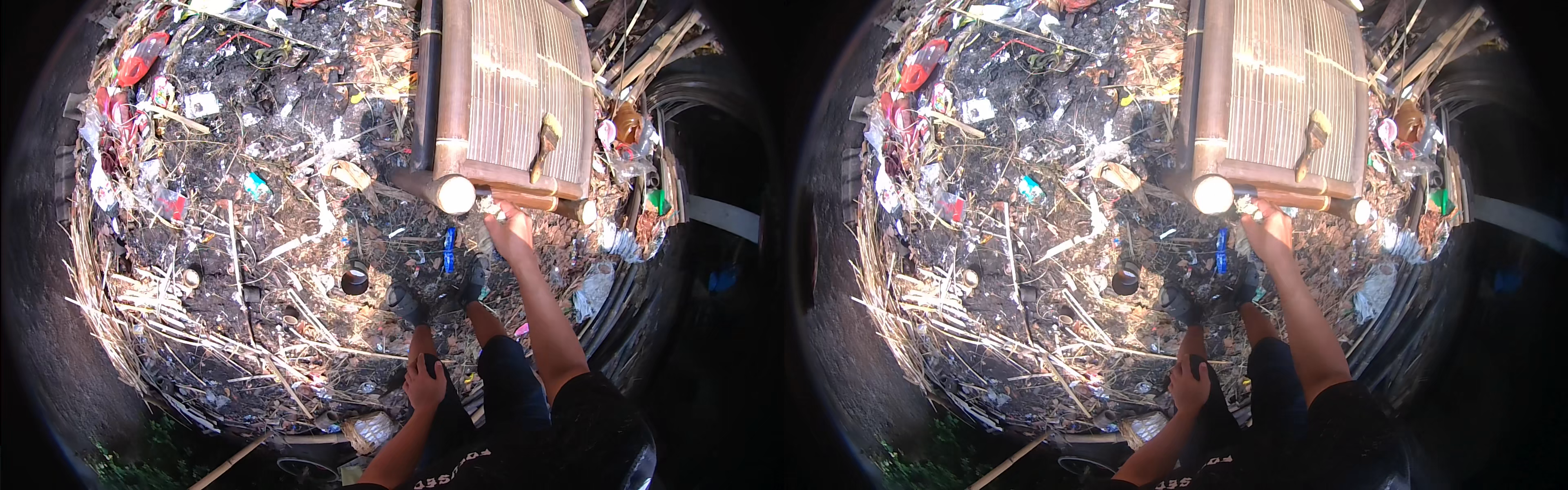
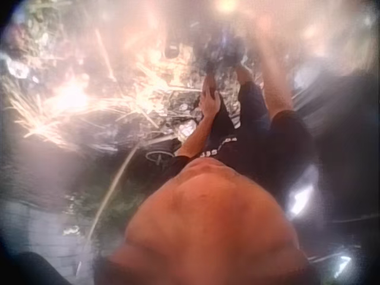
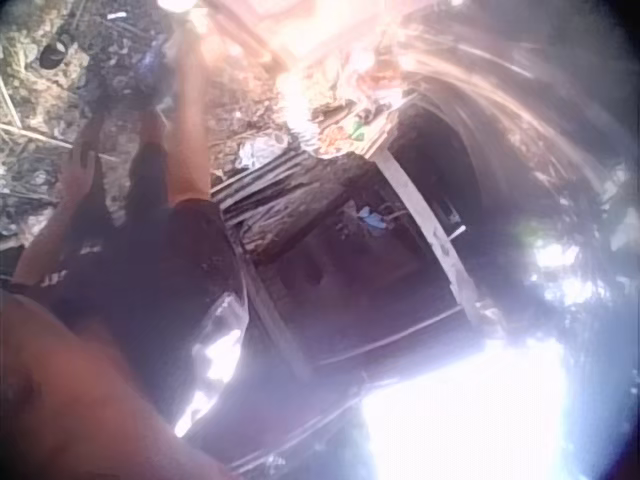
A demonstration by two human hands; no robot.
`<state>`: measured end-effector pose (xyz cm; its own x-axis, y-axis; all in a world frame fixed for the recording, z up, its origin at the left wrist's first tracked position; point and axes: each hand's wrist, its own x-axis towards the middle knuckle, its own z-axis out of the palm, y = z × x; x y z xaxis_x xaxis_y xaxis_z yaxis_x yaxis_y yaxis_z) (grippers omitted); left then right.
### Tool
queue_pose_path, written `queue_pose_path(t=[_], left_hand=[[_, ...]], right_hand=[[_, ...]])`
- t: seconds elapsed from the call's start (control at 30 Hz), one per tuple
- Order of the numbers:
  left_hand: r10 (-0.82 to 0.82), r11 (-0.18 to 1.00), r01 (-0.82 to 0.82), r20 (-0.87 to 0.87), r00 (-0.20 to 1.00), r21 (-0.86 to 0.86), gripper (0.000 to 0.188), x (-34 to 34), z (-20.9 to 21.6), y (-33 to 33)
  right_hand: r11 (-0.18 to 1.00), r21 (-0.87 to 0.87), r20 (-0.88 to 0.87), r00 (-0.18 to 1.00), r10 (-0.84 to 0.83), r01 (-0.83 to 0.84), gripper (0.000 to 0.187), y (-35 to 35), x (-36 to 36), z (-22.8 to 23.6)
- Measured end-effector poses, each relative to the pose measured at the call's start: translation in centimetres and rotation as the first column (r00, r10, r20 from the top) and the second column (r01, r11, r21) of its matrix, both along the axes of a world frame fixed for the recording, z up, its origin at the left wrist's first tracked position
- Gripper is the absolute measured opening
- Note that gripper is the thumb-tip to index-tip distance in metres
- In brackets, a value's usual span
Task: The person flips a small bamboo stool, wipes its legs with a cloth, and then applies a brown finish to the legs using a brush and a paint can. The person repeatedly dips the brush and paints the legs while the stool remains on the ground.
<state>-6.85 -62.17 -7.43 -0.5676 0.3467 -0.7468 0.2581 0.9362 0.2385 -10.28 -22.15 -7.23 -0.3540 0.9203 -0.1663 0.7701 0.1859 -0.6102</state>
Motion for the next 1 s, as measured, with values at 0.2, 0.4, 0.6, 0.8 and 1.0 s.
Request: queue_pose_path(t=[0.2, 0.4, 0.6, 0.8, 1.0], left_hand=[[-0.047, 0.998, 0.047, -0.014, 0.999, 0.029, 0.059, -0.7, 0.6, 0.5], [-0.046, 0.998, 0.048, -0.044, 0.998, 0.033, 0.059, -0.7, 0.7, 1.2], [-0.103, 0.995, 0.103, -0.039, 0.994, 0.004, 0.061, -0.6, 0.0, 1.4], [-0.064, 0.998, 0.064, 0.006, 0.998, 0.006, 0.059, -0.8, 0.6, 0.6], [-0.107, 0.994, 0.107, -0.02, 0.994, 0.001, 0.061, -0.8, 0.5, 1.2]], right_hand=[[0.981, 0.194, -0.166, 0.984, 0.064, -0.031, 0.035, -1.8, -4.7, 0.2], [0.996, 0.072, -0.157, 0.987, -0.038, 0.049, 0.032, -3.6, -1.2, 0.6], [0.987, 0.088, -0.188, 0.97, 0.152, -0.138, 0.036, -7.5, -3.3, -0.1], [0.991, 0.101, -0.354, 0.934, -0.047, 0.088, 0.032, -4.1, -6.2, 1.6], [0.98, 0.032, -0.101, 0.975, 0.197, -0.195, 0.032, -4.3, -5.5, 0.4]])
